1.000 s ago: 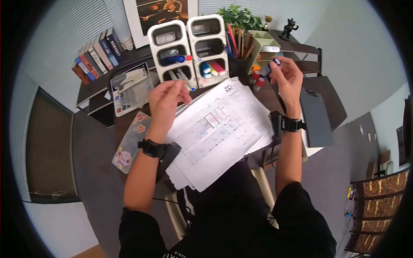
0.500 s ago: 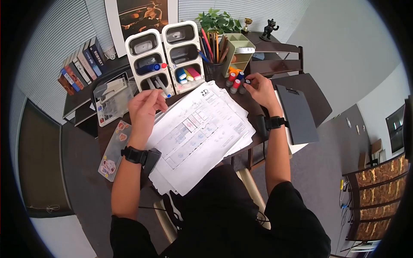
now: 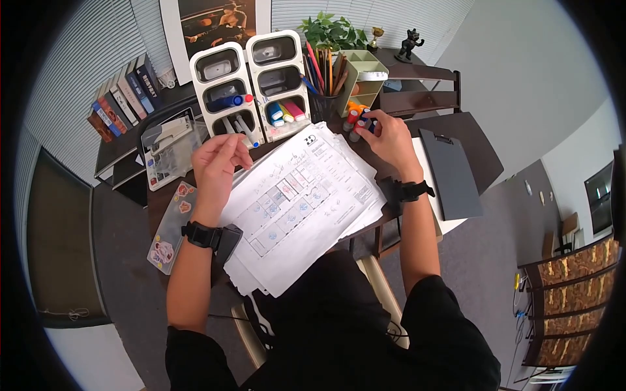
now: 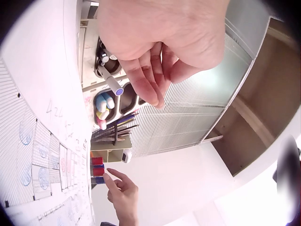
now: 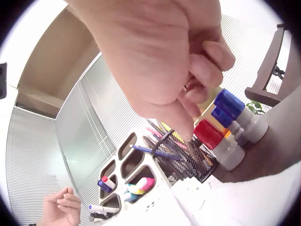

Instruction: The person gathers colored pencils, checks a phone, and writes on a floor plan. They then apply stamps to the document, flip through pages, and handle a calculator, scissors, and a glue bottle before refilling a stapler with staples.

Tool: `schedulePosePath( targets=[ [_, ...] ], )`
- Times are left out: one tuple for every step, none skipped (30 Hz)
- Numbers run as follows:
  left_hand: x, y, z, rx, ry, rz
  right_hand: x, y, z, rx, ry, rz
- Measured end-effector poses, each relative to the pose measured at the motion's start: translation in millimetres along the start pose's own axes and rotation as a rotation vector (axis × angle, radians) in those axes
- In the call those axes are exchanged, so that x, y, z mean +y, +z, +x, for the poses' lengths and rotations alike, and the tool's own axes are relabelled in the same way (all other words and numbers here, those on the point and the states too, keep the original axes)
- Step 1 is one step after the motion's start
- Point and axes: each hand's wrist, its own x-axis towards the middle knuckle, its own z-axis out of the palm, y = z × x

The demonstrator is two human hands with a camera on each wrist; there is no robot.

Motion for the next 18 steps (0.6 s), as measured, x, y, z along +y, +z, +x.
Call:
schedulePosePath(
  targets=[
    [1, 0, 0, 0.0, 0.0, -0.001, 1, 5, 0, 0.039, -0.026, -0.045],
    [1, 1, 0, 0.003, 0.005, -0.006, 3, 9, 0, 0.037, -0.029, -0.047],
    [2, 2, 0, 0.007, 0.01, -0.013, 4, 13, 1, 0.03, -0.03, -0.069],
    [3, 3, -1, 0.011, 0.013, -0.016, 2, 13, 2, 0.023, -0.032, -0.091],
    [5, 3, 0, 0.011, 0.005, -0.009, 1, 11, 2, 0.021, -0.037, -0.094],
    [6, 4, -1, 0.013, -0.001, 0.0, 0, 9, 0, 0.038, -0.037, -0.077],
    [6, 4, -1, 0.023, 0.002, 0.0, -4, 6, -1, 0.053, -0.039, -0.059],
    [6, 3, -1, 0.005, -0.008, -0.002, -7, 2, -2, 0.046, -0.048, -0.057],
    [6, 3, -1, -0.011, -0.018, -0.002, -11, -2, -4, 0.063, -0.041, -0.003],
    [6, 5, -1, 0.003, -0.016, 0.002, -17, -6, -5, 0.078, -0.033, 0.054],
    [5, 7, -1, -0.03, -0.034, 0.032, -26, -9, -7, 0.113, -0.078, 0.209],
    [5, 7, -1, -0.062, -0.054, 0.062, -37, -13, -10, 0.102, -0.086, 0.217],
    [1, 3, -1, -0.116, -0.091, 0.057, -54, -20, -13, 0.067, -0.025, 0.463],
    [5, 7, -2, -0.102, -0.089, 0.062, -68, -21, -16, 0.03, 0.038, 0.706],
    [8, 14, -2, -0.178, -0.085, 0.1, -76, -18, -17, 0.018, -0.006, 0.82],
    [10, 19, -3, -0.254, -0.081, 0.14, -84, -13, -18, -0.022, -0.007, 0.926],
    [11, 19, -4, -0.296, -0.122, 0.121, -96, -11, -18, -0.053, -0.047, 0.966],
    [11, 20, -5, -0.28, -0.118, 0.128, -106, -7, -17, -0.084, -0.089, 1.006]
  ],
)
